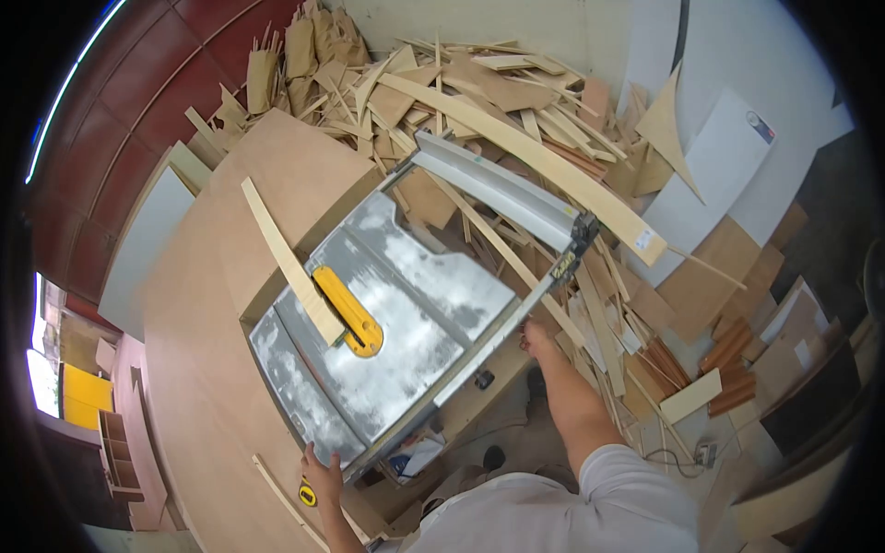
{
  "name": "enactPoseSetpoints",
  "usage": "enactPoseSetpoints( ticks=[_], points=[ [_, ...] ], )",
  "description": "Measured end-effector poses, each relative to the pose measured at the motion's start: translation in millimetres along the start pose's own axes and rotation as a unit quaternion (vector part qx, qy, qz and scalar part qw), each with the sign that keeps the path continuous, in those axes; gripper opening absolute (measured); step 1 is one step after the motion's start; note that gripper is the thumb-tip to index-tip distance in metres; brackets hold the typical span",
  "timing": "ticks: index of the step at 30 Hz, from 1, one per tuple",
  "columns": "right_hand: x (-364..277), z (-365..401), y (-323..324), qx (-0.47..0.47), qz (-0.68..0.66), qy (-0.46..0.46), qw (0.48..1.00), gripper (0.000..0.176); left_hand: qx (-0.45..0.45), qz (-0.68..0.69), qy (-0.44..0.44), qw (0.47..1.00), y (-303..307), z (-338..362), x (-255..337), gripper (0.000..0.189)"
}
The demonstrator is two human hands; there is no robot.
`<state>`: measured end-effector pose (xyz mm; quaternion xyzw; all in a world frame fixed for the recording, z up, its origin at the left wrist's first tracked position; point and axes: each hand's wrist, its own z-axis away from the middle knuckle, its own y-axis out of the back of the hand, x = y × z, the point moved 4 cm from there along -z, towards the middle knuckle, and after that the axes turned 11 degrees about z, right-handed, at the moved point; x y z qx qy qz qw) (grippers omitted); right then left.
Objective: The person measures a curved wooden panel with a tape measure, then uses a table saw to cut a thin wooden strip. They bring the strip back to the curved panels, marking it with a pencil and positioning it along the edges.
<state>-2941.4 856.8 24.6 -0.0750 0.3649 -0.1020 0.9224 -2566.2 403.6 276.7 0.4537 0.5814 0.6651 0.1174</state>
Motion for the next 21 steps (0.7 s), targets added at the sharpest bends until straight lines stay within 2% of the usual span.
enactPoseSetpoints(
  ticks=[2,4,6,9,10,11,12,13,15,16,18,19,21],
  points=[
    [-14,-52,-23,-0.004,-0.041,-0.005,0.999,0.030,-0.013,0.075,-0.046,0.996,-33,-27,74,0.063],
    [-25,-75,-41,-0.017,-0.016,-0.014,1.000,0.029,-0.066,0.178,-0.075,0.979,-78,-62,174,0.054],
    [-23,-68,-38,-0.043,0.081,-0.026,0.995,0.029,-0.162,0.265,-0.066,0.948,-128,-93,283,0.051],
    [-21,-16,0,-0.119,0.248,-0.062,0.959,0.028,-0.273,0.358,-0.086,0.889,-231,-133,401,0.057],
    [-25,6,10,-0.129,0.274,-0.075,0.950,0.028,-0.316,0.400,-0.072,0.857,-267,-145,436,0.063],
    [-39,28,22,-0.115,0.276,-0.080,0.951,0.029,-0.324,0.473,-0.020,0.819,-312,-153,462,0.069],
    [-45,48,32,-0.105,0.280,-0.087,0.950,0.030,-0.359,0.490,0.098,0.788,-363,-160,476,0.068],
    [-51,56,46,-0.012,0.254,0.008,0.967,0.029,-0.386,0.504,0.210,0.743,-402,-169,494,0.067],
    [-86,60,71,0.150,0.210,0.167,0.952,0.028,-0.403,0.605,0.399,0.559,-433,-172,534,0.065],
    [-103,61,83,0.222,0.194,0.229,0.928,0.028,-0.395,0.642,0.371,0.542,-440,-173,544,0.063],
    [-151,52,87,0.220,0.240,0.318,0.890,0.028,-0.382,0.709,0.310,0.505,-442,-165,563,0.060],
    [-168,48,87,0.219,0.258,0.360,0.869,0.029,-0.365,0.691,0.344,0.521,-434,-156,554,0.048],
    [-172,38,86,0.202,0.270,0.335,0.880,0.027,-0.345,0.715,0.288,0.535,-383,-142,548,0.040]
  ],
)
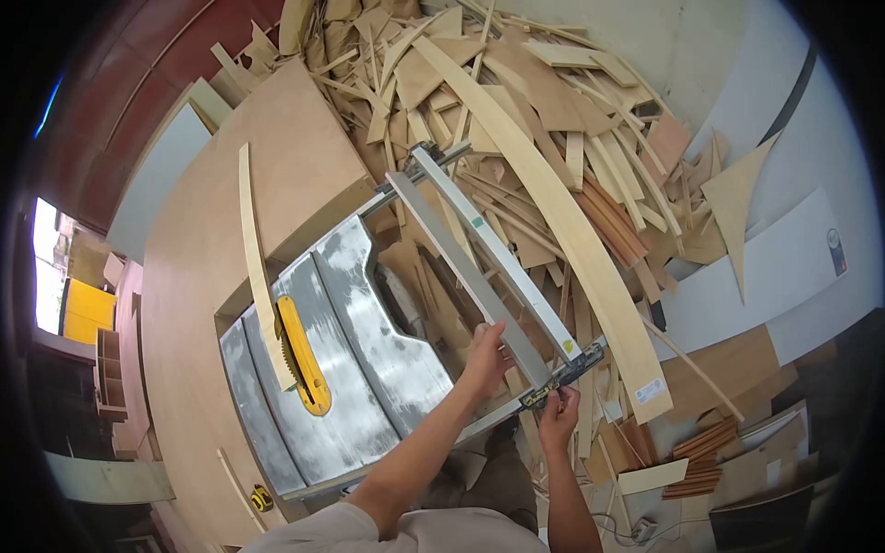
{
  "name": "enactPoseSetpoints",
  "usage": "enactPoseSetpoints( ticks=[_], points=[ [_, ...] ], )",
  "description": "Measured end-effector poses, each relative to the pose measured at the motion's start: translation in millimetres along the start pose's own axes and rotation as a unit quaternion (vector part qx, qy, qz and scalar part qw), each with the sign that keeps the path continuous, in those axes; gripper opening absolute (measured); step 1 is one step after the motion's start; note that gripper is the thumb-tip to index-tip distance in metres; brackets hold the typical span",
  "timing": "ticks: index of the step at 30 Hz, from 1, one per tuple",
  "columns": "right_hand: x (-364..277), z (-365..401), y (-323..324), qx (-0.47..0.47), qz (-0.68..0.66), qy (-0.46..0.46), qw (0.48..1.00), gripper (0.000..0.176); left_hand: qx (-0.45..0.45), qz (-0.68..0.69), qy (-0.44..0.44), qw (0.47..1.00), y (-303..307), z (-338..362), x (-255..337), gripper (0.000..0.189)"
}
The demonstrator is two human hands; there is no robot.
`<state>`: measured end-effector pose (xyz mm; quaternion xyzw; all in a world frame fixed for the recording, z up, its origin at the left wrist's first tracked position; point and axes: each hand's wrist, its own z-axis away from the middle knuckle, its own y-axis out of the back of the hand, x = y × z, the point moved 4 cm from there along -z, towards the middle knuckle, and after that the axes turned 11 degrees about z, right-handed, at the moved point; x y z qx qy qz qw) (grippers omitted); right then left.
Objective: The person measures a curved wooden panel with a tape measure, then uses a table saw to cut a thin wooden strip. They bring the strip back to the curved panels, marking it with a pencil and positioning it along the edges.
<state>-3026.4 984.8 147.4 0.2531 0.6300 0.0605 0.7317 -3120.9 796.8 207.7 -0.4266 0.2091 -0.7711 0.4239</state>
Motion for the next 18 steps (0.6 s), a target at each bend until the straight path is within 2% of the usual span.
enactPoseSetpoints(
  ticks=[2,4,5,6,7,8,9,10,13,14,16,17,18],
  points=[
    [-5,-2,-2,-0.008,-0.010,-0.003,1.000,0.024,-0.028,-0.025,-0.030,0.999,-9,12,16,0.035],
    [-22,-5,6,-0.010,0.044,0.035,0.998,0.019,-0.047,-0.050,-0.051,0.996,-20,2,39,0.032],
    [-31,-4,7,-0.015,0.070,0.057,0.996,0.017,-0.033,-0.125,-0.111,0.985,-34,-14,47,0.041],
    [-31,-2,11,-0.030,0.096,0.057,0.993,0.016,0.046,-0.193,-0.191,0.961,-39,-45,48,0.053],
    [-28,-1,17,-0.042,0.120,0.061,0.990,0.016,0.073,-0.202,-0.235,0.948,-47,-75,49,0.077],
    [-23,1,21,-0.053,0.146,0.066,0.986,0.017,0.079,-0.289,-0.310,0.902,-63,-86,62,0.098],
    [-17,9,24,-0.062,0.184,0.077,0.978,0.020,0.171,-0.396,-0.307,0.849,-56,-119,51,0.117],
    [-9,17,29,-0.068,0.223,0.088,0.968,0.023,0.260,-0.439,-0.366,0.778,-53,-148,31,0.117],
    [15,26,43,-0.213,0.207,0.031,0.954,0.026,0.164,-0.392,-0.140,0.894,-67,-112,67,0.112],
    [13,12,50,-0.142,0.172,0.042,0.974,0.029,0.195,-0.373,-0.190,0.887,-69,-101,73,0.096],
    [7,-9,59,0.012,0.092,0.053,0.994,0.037,0.103,-0.255,-0.216,0.937,-53,-86,90,0.084],
    [-16,-11,60,0.025,0.043,0.066,0.997,0.044,0.054,-0.195,-0.221,0.954,-41,-72,95,0.079],
    [-64,-17,60,0.042,-0.010,0.080,0.996,0.051,-0.019,-0.065,-0.167,0.984,-30,-51,105,0.072]
  ],
)
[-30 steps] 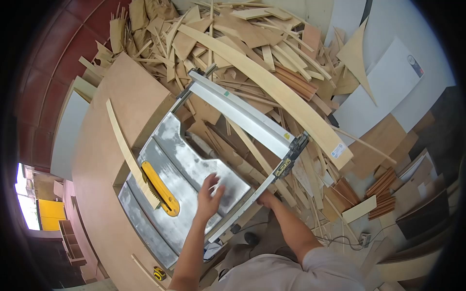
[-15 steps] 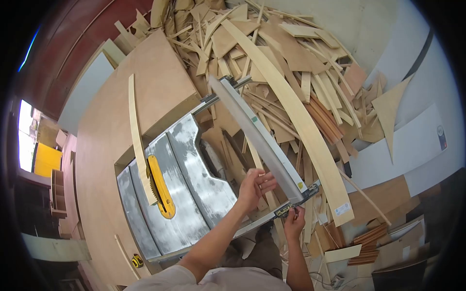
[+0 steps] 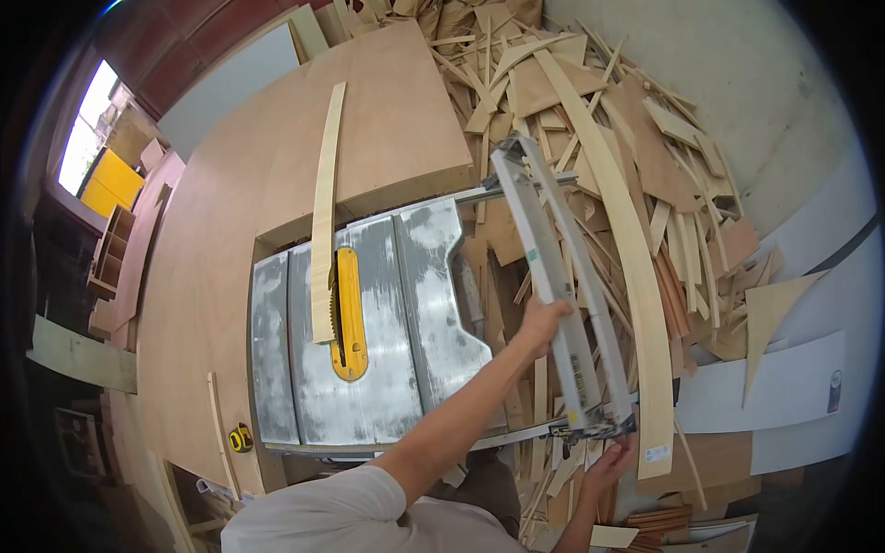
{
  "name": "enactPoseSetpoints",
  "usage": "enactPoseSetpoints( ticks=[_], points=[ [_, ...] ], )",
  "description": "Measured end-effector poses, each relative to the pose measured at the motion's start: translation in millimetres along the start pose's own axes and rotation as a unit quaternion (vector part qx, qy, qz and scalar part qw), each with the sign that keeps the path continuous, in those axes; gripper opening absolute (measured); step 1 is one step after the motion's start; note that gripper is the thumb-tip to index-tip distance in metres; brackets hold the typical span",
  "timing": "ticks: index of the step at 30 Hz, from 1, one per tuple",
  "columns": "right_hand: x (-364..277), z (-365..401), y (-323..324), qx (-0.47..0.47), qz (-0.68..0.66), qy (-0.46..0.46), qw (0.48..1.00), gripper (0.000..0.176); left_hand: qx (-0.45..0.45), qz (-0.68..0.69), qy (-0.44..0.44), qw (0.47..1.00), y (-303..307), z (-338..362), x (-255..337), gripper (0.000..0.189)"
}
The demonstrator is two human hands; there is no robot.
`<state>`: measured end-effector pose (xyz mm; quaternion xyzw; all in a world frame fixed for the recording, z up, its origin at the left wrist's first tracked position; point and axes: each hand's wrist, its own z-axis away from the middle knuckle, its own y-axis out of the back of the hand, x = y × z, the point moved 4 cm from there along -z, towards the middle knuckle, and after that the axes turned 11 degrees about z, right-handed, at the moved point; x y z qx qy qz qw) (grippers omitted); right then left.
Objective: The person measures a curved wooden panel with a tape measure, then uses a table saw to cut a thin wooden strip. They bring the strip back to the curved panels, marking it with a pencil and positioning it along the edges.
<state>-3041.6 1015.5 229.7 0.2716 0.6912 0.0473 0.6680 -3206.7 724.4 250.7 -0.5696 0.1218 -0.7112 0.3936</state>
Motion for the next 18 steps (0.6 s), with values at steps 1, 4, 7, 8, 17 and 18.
enactPoseSetpoints(
  ticks=[1,4,7,8,17,18],
  points=[
    [-29,-2,-1,0.019,-0.052,0.012,0.998,0.059,-0.052,0.141,0.052,0.987,11,23,21,0.065],
    [-73,18,-12,-0.193,-0.026,0.118,0.974,0.079,-0.130,0.297,0.044,0.945,51,50,52,0.055],
    [-112,42,-29,-0.180,0.010,0.104,0.978,0.067,-0.091,0.189,0.019,0.977,75,77,101,0.048],
    [-73,53,-43,-0.167,-0.092,0.005,0.982,0.053,-0.081,0.147,0.003,0.986,77,87,119,0.053],
    [-94,148,-111,-0.339,-0.234,-0.363,0.836,0.045,0.079,-0.063,-0.086,0.991,171,116,145,0.067],
    [-94,158,-114,-0.337,-0.231,-0.365,0.837,0.046,0.078,-0.063,-0.088,0.991,179,121,147,0.069]
  ],
)
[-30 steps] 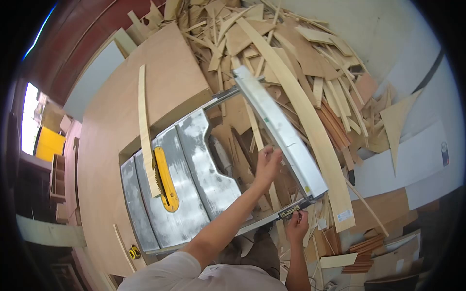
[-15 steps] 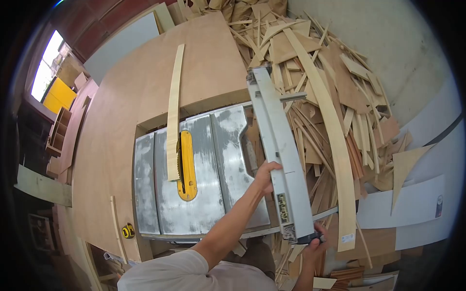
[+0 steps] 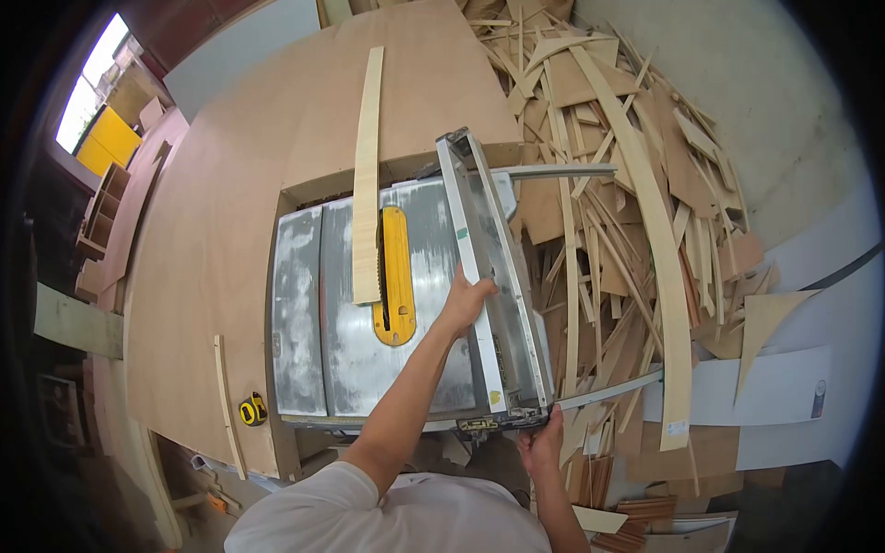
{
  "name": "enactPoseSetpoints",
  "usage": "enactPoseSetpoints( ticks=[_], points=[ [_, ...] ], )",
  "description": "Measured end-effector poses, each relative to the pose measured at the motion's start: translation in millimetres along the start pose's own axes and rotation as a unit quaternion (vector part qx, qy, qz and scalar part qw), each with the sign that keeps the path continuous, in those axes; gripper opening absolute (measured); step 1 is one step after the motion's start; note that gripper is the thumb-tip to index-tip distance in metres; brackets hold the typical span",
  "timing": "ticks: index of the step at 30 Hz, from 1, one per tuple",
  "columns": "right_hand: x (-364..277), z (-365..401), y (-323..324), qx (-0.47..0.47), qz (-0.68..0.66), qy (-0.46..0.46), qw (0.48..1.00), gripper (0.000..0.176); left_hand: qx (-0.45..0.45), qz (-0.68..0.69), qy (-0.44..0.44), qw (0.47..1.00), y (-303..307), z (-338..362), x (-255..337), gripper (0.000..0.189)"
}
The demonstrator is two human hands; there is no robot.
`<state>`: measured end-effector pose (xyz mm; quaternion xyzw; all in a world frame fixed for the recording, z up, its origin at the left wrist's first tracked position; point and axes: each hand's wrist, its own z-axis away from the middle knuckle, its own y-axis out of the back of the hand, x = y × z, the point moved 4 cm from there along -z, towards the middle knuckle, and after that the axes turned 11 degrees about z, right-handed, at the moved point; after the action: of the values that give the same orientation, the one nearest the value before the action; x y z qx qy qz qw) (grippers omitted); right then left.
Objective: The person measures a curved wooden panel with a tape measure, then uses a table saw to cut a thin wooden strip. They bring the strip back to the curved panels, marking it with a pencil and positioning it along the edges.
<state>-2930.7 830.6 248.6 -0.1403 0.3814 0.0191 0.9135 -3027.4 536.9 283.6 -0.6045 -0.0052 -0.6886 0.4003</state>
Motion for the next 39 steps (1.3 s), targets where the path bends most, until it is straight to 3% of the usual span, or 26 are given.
enactPoseSetpoints(
  ticks=[9,16,20,23,26,32,35,37,38,39],
  points=[
    [1,25,-30,0.034,0.078,0.116,0.990,0.045,-0.059,0.065,-0.016,0.996,26,11,29,0.069],
    [-5,62,-52,0.086,0.098,0.110,0.985,0.043,-0.053,0.091,-0.007,0.994,37,30,30,0.059],
    [-5,58,-54,0.062,0.192,0.177,0.963,0.042,-0.100,0.121,0.007,0.988,53,23,27,0.054],
    [-5,60,-49,0.094,0.176,0.168,0.965,0.042,-0.115,0.144,0.017,0.983,54,18,30,0.053],
    [-21,72,-52,0.091,0.218,0.215,0.948,0.045,-0.107,0.159,0.025,0.981,50,27,31,0.054],
    [10,65,-40,0.087,0.231,0.160,0.956,0.044,-0.071,0.131,0.012,0.989,61,41,24,0.060],
    [36,62,-38,0.045,0.285,0.195,0.937,0.047,-0.059,0.136,0.014,0.989,80,51,13,0.059],
    [37,62,-43,0.070,0.293,0.200,0.932,0.047,-0.049,0.125,0.066,0.989,79,56,12,0.061],
    [40,60,-36,0.059,0.233,0.168,0.956,0.048,-0.044,0.119,0.103,0.987,68,58,22,0.063],
    [39,49,-34,0.041,0.166,0.152,0.973,0.049,-0.029,0.082,0.076,0.993,64,49,15,0.066]
  ],
)
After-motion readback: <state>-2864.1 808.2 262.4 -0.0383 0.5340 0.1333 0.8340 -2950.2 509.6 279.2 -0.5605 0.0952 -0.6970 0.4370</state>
